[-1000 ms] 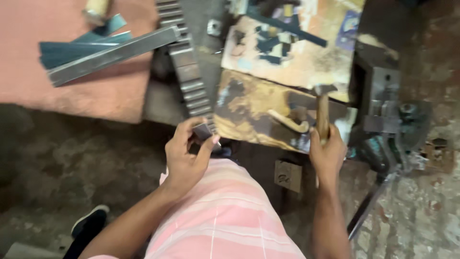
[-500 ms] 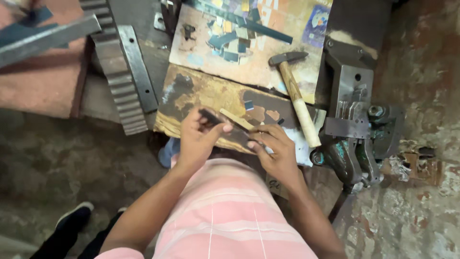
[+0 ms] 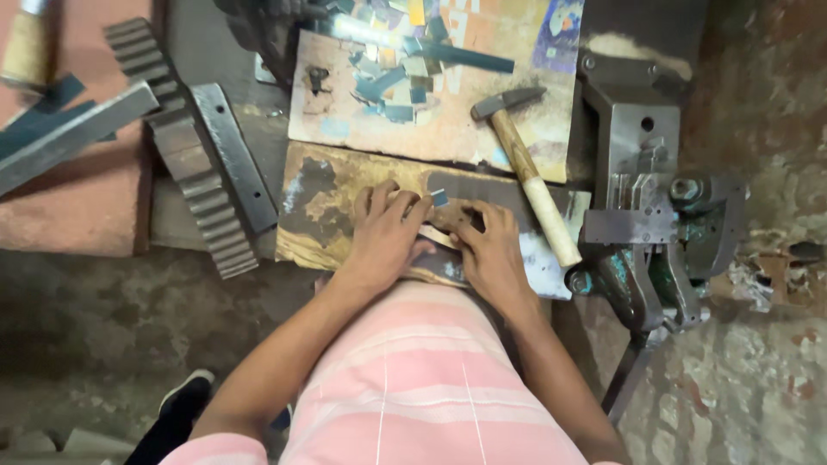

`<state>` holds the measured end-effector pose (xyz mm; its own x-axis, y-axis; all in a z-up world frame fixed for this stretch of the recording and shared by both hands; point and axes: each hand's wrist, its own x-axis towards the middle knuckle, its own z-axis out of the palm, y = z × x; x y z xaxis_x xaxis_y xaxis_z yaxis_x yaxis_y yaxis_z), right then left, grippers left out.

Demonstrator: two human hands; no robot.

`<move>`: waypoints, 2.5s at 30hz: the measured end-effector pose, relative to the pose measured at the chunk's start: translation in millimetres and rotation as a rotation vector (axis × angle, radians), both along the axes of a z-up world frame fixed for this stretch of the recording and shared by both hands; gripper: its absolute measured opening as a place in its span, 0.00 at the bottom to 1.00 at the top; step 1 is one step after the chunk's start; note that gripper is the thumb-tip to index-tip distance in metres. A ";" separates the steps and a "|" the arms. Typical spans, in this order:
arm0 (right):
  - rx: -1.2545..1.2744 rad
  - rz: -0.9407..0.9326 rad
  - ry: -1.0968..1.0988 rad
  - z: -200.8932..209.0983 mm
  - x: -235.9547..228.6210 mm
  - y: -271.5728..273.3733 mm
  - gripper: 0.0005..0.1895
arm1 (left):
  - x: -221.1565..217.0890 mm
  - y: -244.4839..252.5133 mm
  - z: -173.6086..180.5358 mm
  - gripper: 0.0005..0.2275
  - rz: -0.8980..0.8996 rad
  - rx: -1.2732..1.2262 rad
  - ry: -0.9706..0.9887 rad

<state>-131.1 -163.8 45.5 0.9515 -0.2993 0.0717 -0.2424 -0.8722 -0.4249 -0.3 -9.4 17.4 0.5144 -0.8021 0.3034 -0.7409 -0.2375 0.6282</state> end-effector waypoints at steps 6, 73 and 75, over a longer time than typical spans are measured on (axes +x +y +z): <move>0.037 -0.079 -0.053 -4.8 -9.4 7.0 0.15 | 2.9 -11.2 -26.6 0.11 -0.128 0.010 0.132; -0.448 -1.505 0.673 -37.4 -489.9 58.0 0.22 | -20.3 -325.3 20.5 0.10 -0.561 -0.252 -0.092; -0.431 -1.460 0.717 -57.7 -471.9 73.7 0.22 | -16.9 -326.5 19.5 0.10 -0.552 -0.232 -0.112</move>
<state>-602.9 -90.1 -12.2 -0.2106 -0.9740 0.0837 -0.9217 0.2264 0.3150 -17.2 -335.9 36.9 -0.0032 -0.8476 0.5306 -0.7801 0.3341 0.5290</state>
